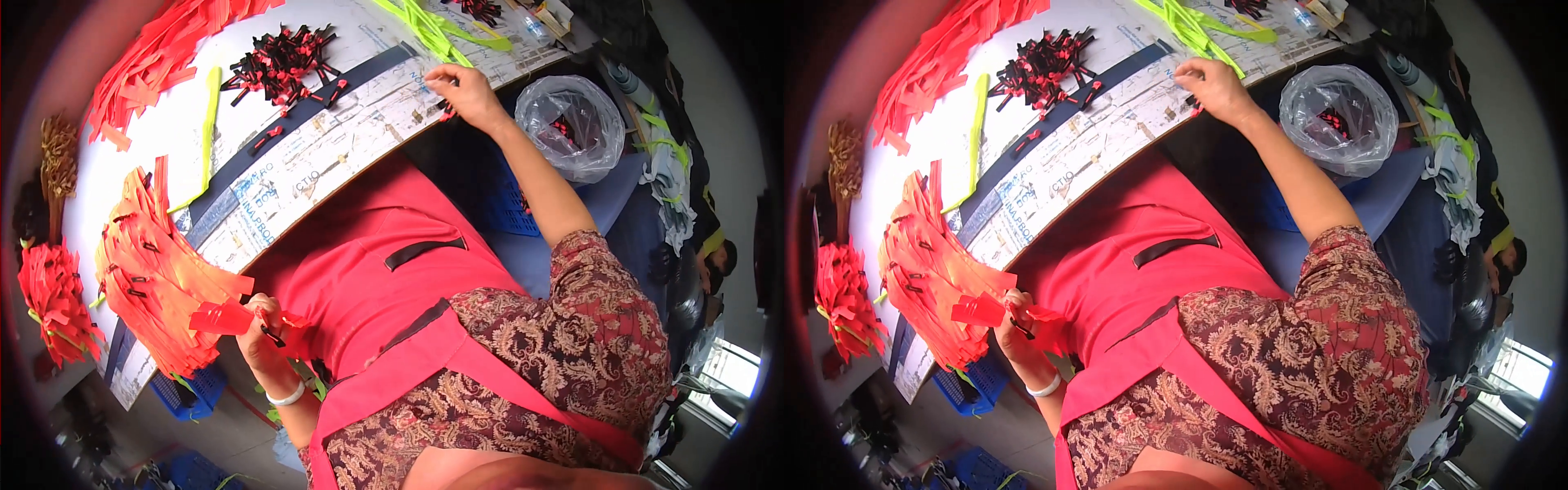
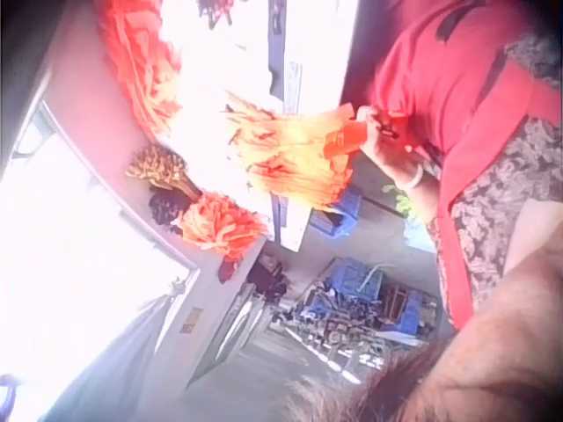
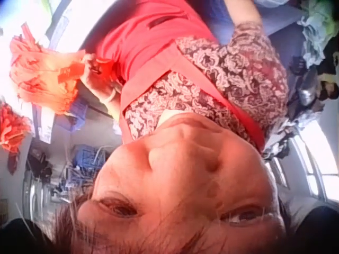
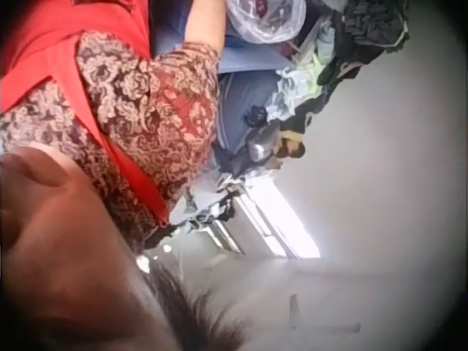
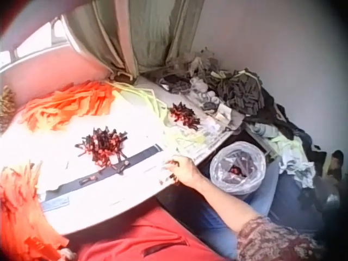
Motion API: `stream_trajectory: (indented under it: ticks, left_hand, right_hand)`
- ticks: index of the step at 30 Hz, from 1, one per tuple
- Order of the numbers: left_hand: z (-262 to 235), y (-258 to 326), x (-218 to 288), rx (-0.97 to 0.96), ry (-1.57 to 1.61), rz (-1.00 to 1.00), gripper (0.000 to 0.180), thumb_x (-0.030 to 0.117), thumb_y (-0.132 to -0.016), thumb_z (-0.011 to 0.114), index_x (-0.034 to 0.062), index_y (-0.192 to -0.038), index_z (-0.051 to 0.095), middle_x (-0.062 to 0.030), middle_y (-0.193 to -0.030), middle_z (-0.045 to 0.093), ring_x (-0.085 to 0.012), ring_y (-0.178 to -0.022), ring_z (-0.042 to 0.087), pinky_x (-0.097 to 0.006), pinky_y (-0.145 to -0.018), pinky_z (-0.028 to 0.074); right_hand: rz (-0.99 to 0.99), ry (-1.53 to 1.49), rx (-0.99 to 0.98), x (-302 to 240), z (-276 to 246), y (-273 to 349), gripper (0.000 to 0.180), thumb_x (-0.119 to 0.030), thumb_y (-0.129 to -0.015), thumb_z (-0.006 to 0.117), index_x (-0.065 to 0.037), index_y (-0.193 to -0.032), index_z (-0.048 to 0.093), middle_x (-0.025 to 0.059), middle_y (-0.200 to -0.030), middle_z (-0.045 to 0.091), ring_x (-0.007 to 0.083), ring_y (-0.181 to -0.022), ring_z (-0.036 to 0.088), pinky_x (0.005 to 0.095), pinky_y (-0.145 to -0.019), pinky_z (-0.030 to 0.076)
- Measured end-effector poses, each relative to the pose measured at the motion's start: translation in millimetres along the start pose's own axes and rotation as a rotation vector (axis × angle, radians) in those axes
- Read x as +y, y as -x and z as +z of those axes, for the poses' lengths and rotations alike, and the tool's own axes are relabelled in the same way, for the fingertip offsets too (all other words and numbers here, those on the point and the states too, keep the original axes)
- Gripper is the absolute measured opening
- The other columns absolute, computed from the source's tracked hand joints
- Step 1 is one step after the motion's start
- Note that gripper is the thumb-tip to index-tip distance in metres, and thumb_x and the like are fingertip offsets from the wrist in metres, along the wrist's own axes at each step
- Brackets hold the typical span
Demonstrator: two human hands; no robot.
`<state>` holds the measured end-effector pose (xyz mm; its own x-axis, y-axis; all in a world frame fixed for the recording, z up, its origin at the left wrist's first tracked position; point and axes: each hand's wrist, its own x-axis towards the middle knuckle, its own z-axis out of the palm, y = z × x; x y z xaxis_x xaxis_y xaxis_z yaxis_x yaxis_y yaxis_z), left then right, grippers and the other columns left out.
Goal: Assembling decorative items by manually attaching black plastic ties to red fabric strips.
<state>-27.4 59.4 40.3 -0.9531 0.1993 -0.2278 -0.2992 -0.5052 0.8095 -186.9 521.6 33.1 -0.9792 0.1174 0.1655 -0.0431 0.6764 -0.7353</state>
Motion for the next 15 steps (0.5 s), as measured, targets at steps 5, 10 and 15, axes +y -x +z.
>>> stream_trajectory:
  ticks: [5,10,15]
  left_hand:
    - [-27.0,7.4,24.1,-0.007,-0.062,-0.085,0.030,0.027,-0.083,0.070,-0.0018,-0.080,0.060,-0.0049,-0.068,0.046,-0.0120,-0.055,0.041,-0.025,-0.045,0.028]
    - [-28.6,-0.5,25.6,-0.059,-0.084,-0.069,0.029,0.025,-0.083,0.070,-0.0017,-0.080,0.060,-0.0058,-0.069,0.048,-0.0115,-0.049,0.040,-0.025,-0.041,0.029]
    - [-22.6,12.7,34.8,0.027,-0.088,-0.126,0.033,0.029,-0.084,0.068,0.0000,-0.077,0.055,-0.0048,-0.069,0.048,-0.0110,-0.051,0.043,-0.024,-0.043,0.031]
  right_hand:
    - [0.072,0.312,0.306,50.5,-51.1,-36.6,0.026,-0.031,-0.083,0.071,-0.006,-0.088,0.070,0.0037,-0.067,0.063,0.0129,-0.059,0.056,0.0292,-0.058,0.044]
    - [-0.036,0.424,0.316,81.7,-86.7,-111.9,0.026,-0.033,-0.082,0.071,-0.007,-0.085,0.069,0.0063,-0.068,0.063,0.0181,-0.063,0.061,0.0326,-0.060,0.046]
    - [0.182,0.614,0.075,87.3,-30.0,-148.8,0.013,-0.017,-0.075,0.072,-0.007,-0.083,0.069,0.0158,-0.077,0.067,0.0295,-0.071,0.066,0.0407,-0.067,0.052]
